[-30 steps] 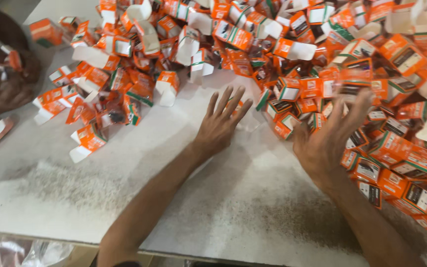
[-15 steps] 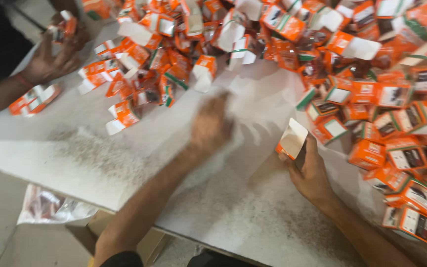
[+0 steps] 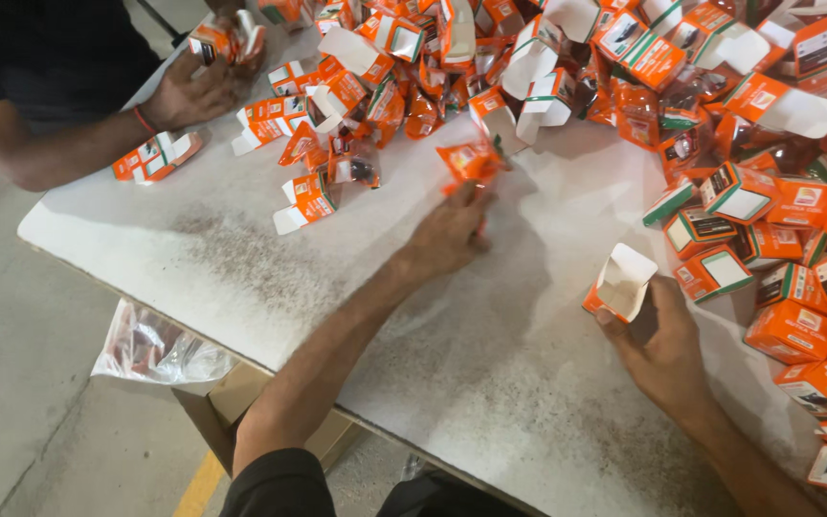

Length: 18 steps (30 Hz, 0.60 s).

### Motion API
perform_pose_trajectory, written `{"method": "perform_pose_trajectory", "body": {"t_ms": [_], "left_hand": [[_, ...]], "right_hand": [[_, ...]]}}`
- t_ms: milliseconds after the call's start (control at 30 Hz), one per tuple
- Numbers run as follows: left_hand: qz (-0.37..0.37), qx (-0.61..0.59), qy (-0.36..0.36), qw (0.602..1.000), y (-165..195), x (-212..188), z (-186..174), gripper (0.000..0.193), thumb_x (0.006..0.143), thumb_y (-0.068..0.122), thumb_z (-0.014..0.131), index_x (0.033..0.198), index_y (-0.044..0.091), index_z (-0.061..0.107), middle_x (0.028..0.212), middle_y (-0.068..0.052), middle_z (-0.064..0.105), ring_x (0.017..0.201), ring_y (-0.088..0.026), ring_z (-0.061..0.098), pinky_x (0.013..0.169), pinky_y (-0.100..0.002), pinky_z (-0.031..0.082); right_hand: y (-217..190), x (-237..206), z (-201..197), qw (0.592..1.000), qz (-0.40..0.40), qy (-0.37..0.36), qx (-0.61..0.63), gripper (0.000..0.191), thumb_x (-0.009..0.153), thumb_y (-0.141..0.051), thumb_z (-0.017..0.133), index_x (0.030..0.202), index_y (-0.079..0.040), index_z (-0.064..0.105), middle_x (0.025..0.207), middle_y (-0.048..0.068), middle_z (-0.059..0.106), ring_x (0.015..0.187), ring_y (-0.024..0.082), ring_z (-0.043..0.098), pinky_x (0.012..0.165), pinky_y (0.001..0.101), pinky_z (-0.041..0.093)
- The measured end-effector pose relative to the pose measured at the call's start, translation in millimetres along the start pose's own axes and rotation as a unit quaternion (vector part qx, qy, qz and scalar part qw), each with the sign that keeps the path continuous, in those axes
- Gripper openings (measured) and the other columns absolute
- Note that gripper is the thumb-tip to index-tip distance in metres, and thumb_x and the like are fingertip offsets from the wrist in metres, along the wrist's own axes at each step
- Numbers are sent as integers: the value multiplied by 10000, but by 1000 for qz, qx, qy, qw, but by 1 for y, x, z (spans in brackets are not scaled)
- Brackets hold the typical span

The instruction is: The person picks up small orange cardboard boxes from a large pile on the table, opens a box, places a small sealed packet inside, closes the box, and tosses it onto a pile of packed boxes, repeating this cycle continuously.

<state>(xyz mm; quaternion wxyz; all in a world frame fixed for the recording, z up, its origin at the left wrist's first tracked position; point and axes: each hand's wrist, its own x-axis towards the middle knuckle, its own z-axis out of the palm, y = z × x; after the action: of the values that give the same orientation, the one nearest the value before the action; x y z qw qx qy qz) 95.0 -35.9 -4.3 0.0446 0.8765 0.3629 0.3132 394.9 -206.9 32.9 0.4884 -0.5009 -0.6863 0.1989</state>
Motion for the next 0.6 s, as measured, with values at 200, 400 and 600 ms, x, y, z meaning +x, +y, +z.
{"method": "perform_pose_trajectory", "body": {"t_ms": [200, 400, 600], "left_hand": [[-6, -133, 42, 990, 73, 8, -1, 563, 854, 30, 754, 1376, 137, 571, 1081, -92, 699, 946, -293, 733, 793, -398, 612], [264, -95, 171, 945, 155, 9, 7, 514, 842, -20, 716, 1325, 5, 541, 1334, -197, 631, 1081, -337, 667, 974, -431, 590], [244, -38, 140, 959, 168, 29, 10, 532, 871, 157, 772, 1368, 92, 595, 1323, -119, 582, 1298, -341, 505, 1109, -553, 447]], "right_hand": [[8, -4, -14, 997, 65, -29, -7, 548, 818, -195, 832, 1284, 8, 631, 1114, 72, 705, 988, 125, 634, 878, 300, 517], [48, -10, -12, 990, 102, -41, 89, 439, 805, -93, 785, 1206, 1, 631, 1032, 24, 691, 918, 58, 627, 770, 272, 541], [57, -13, -11, 994, 51, -32, 93, 483, 788, 53, 703, 1257, -7, 603, 1100, 54, 669, 1016, 125, 632, 869, 290, 549]]}}
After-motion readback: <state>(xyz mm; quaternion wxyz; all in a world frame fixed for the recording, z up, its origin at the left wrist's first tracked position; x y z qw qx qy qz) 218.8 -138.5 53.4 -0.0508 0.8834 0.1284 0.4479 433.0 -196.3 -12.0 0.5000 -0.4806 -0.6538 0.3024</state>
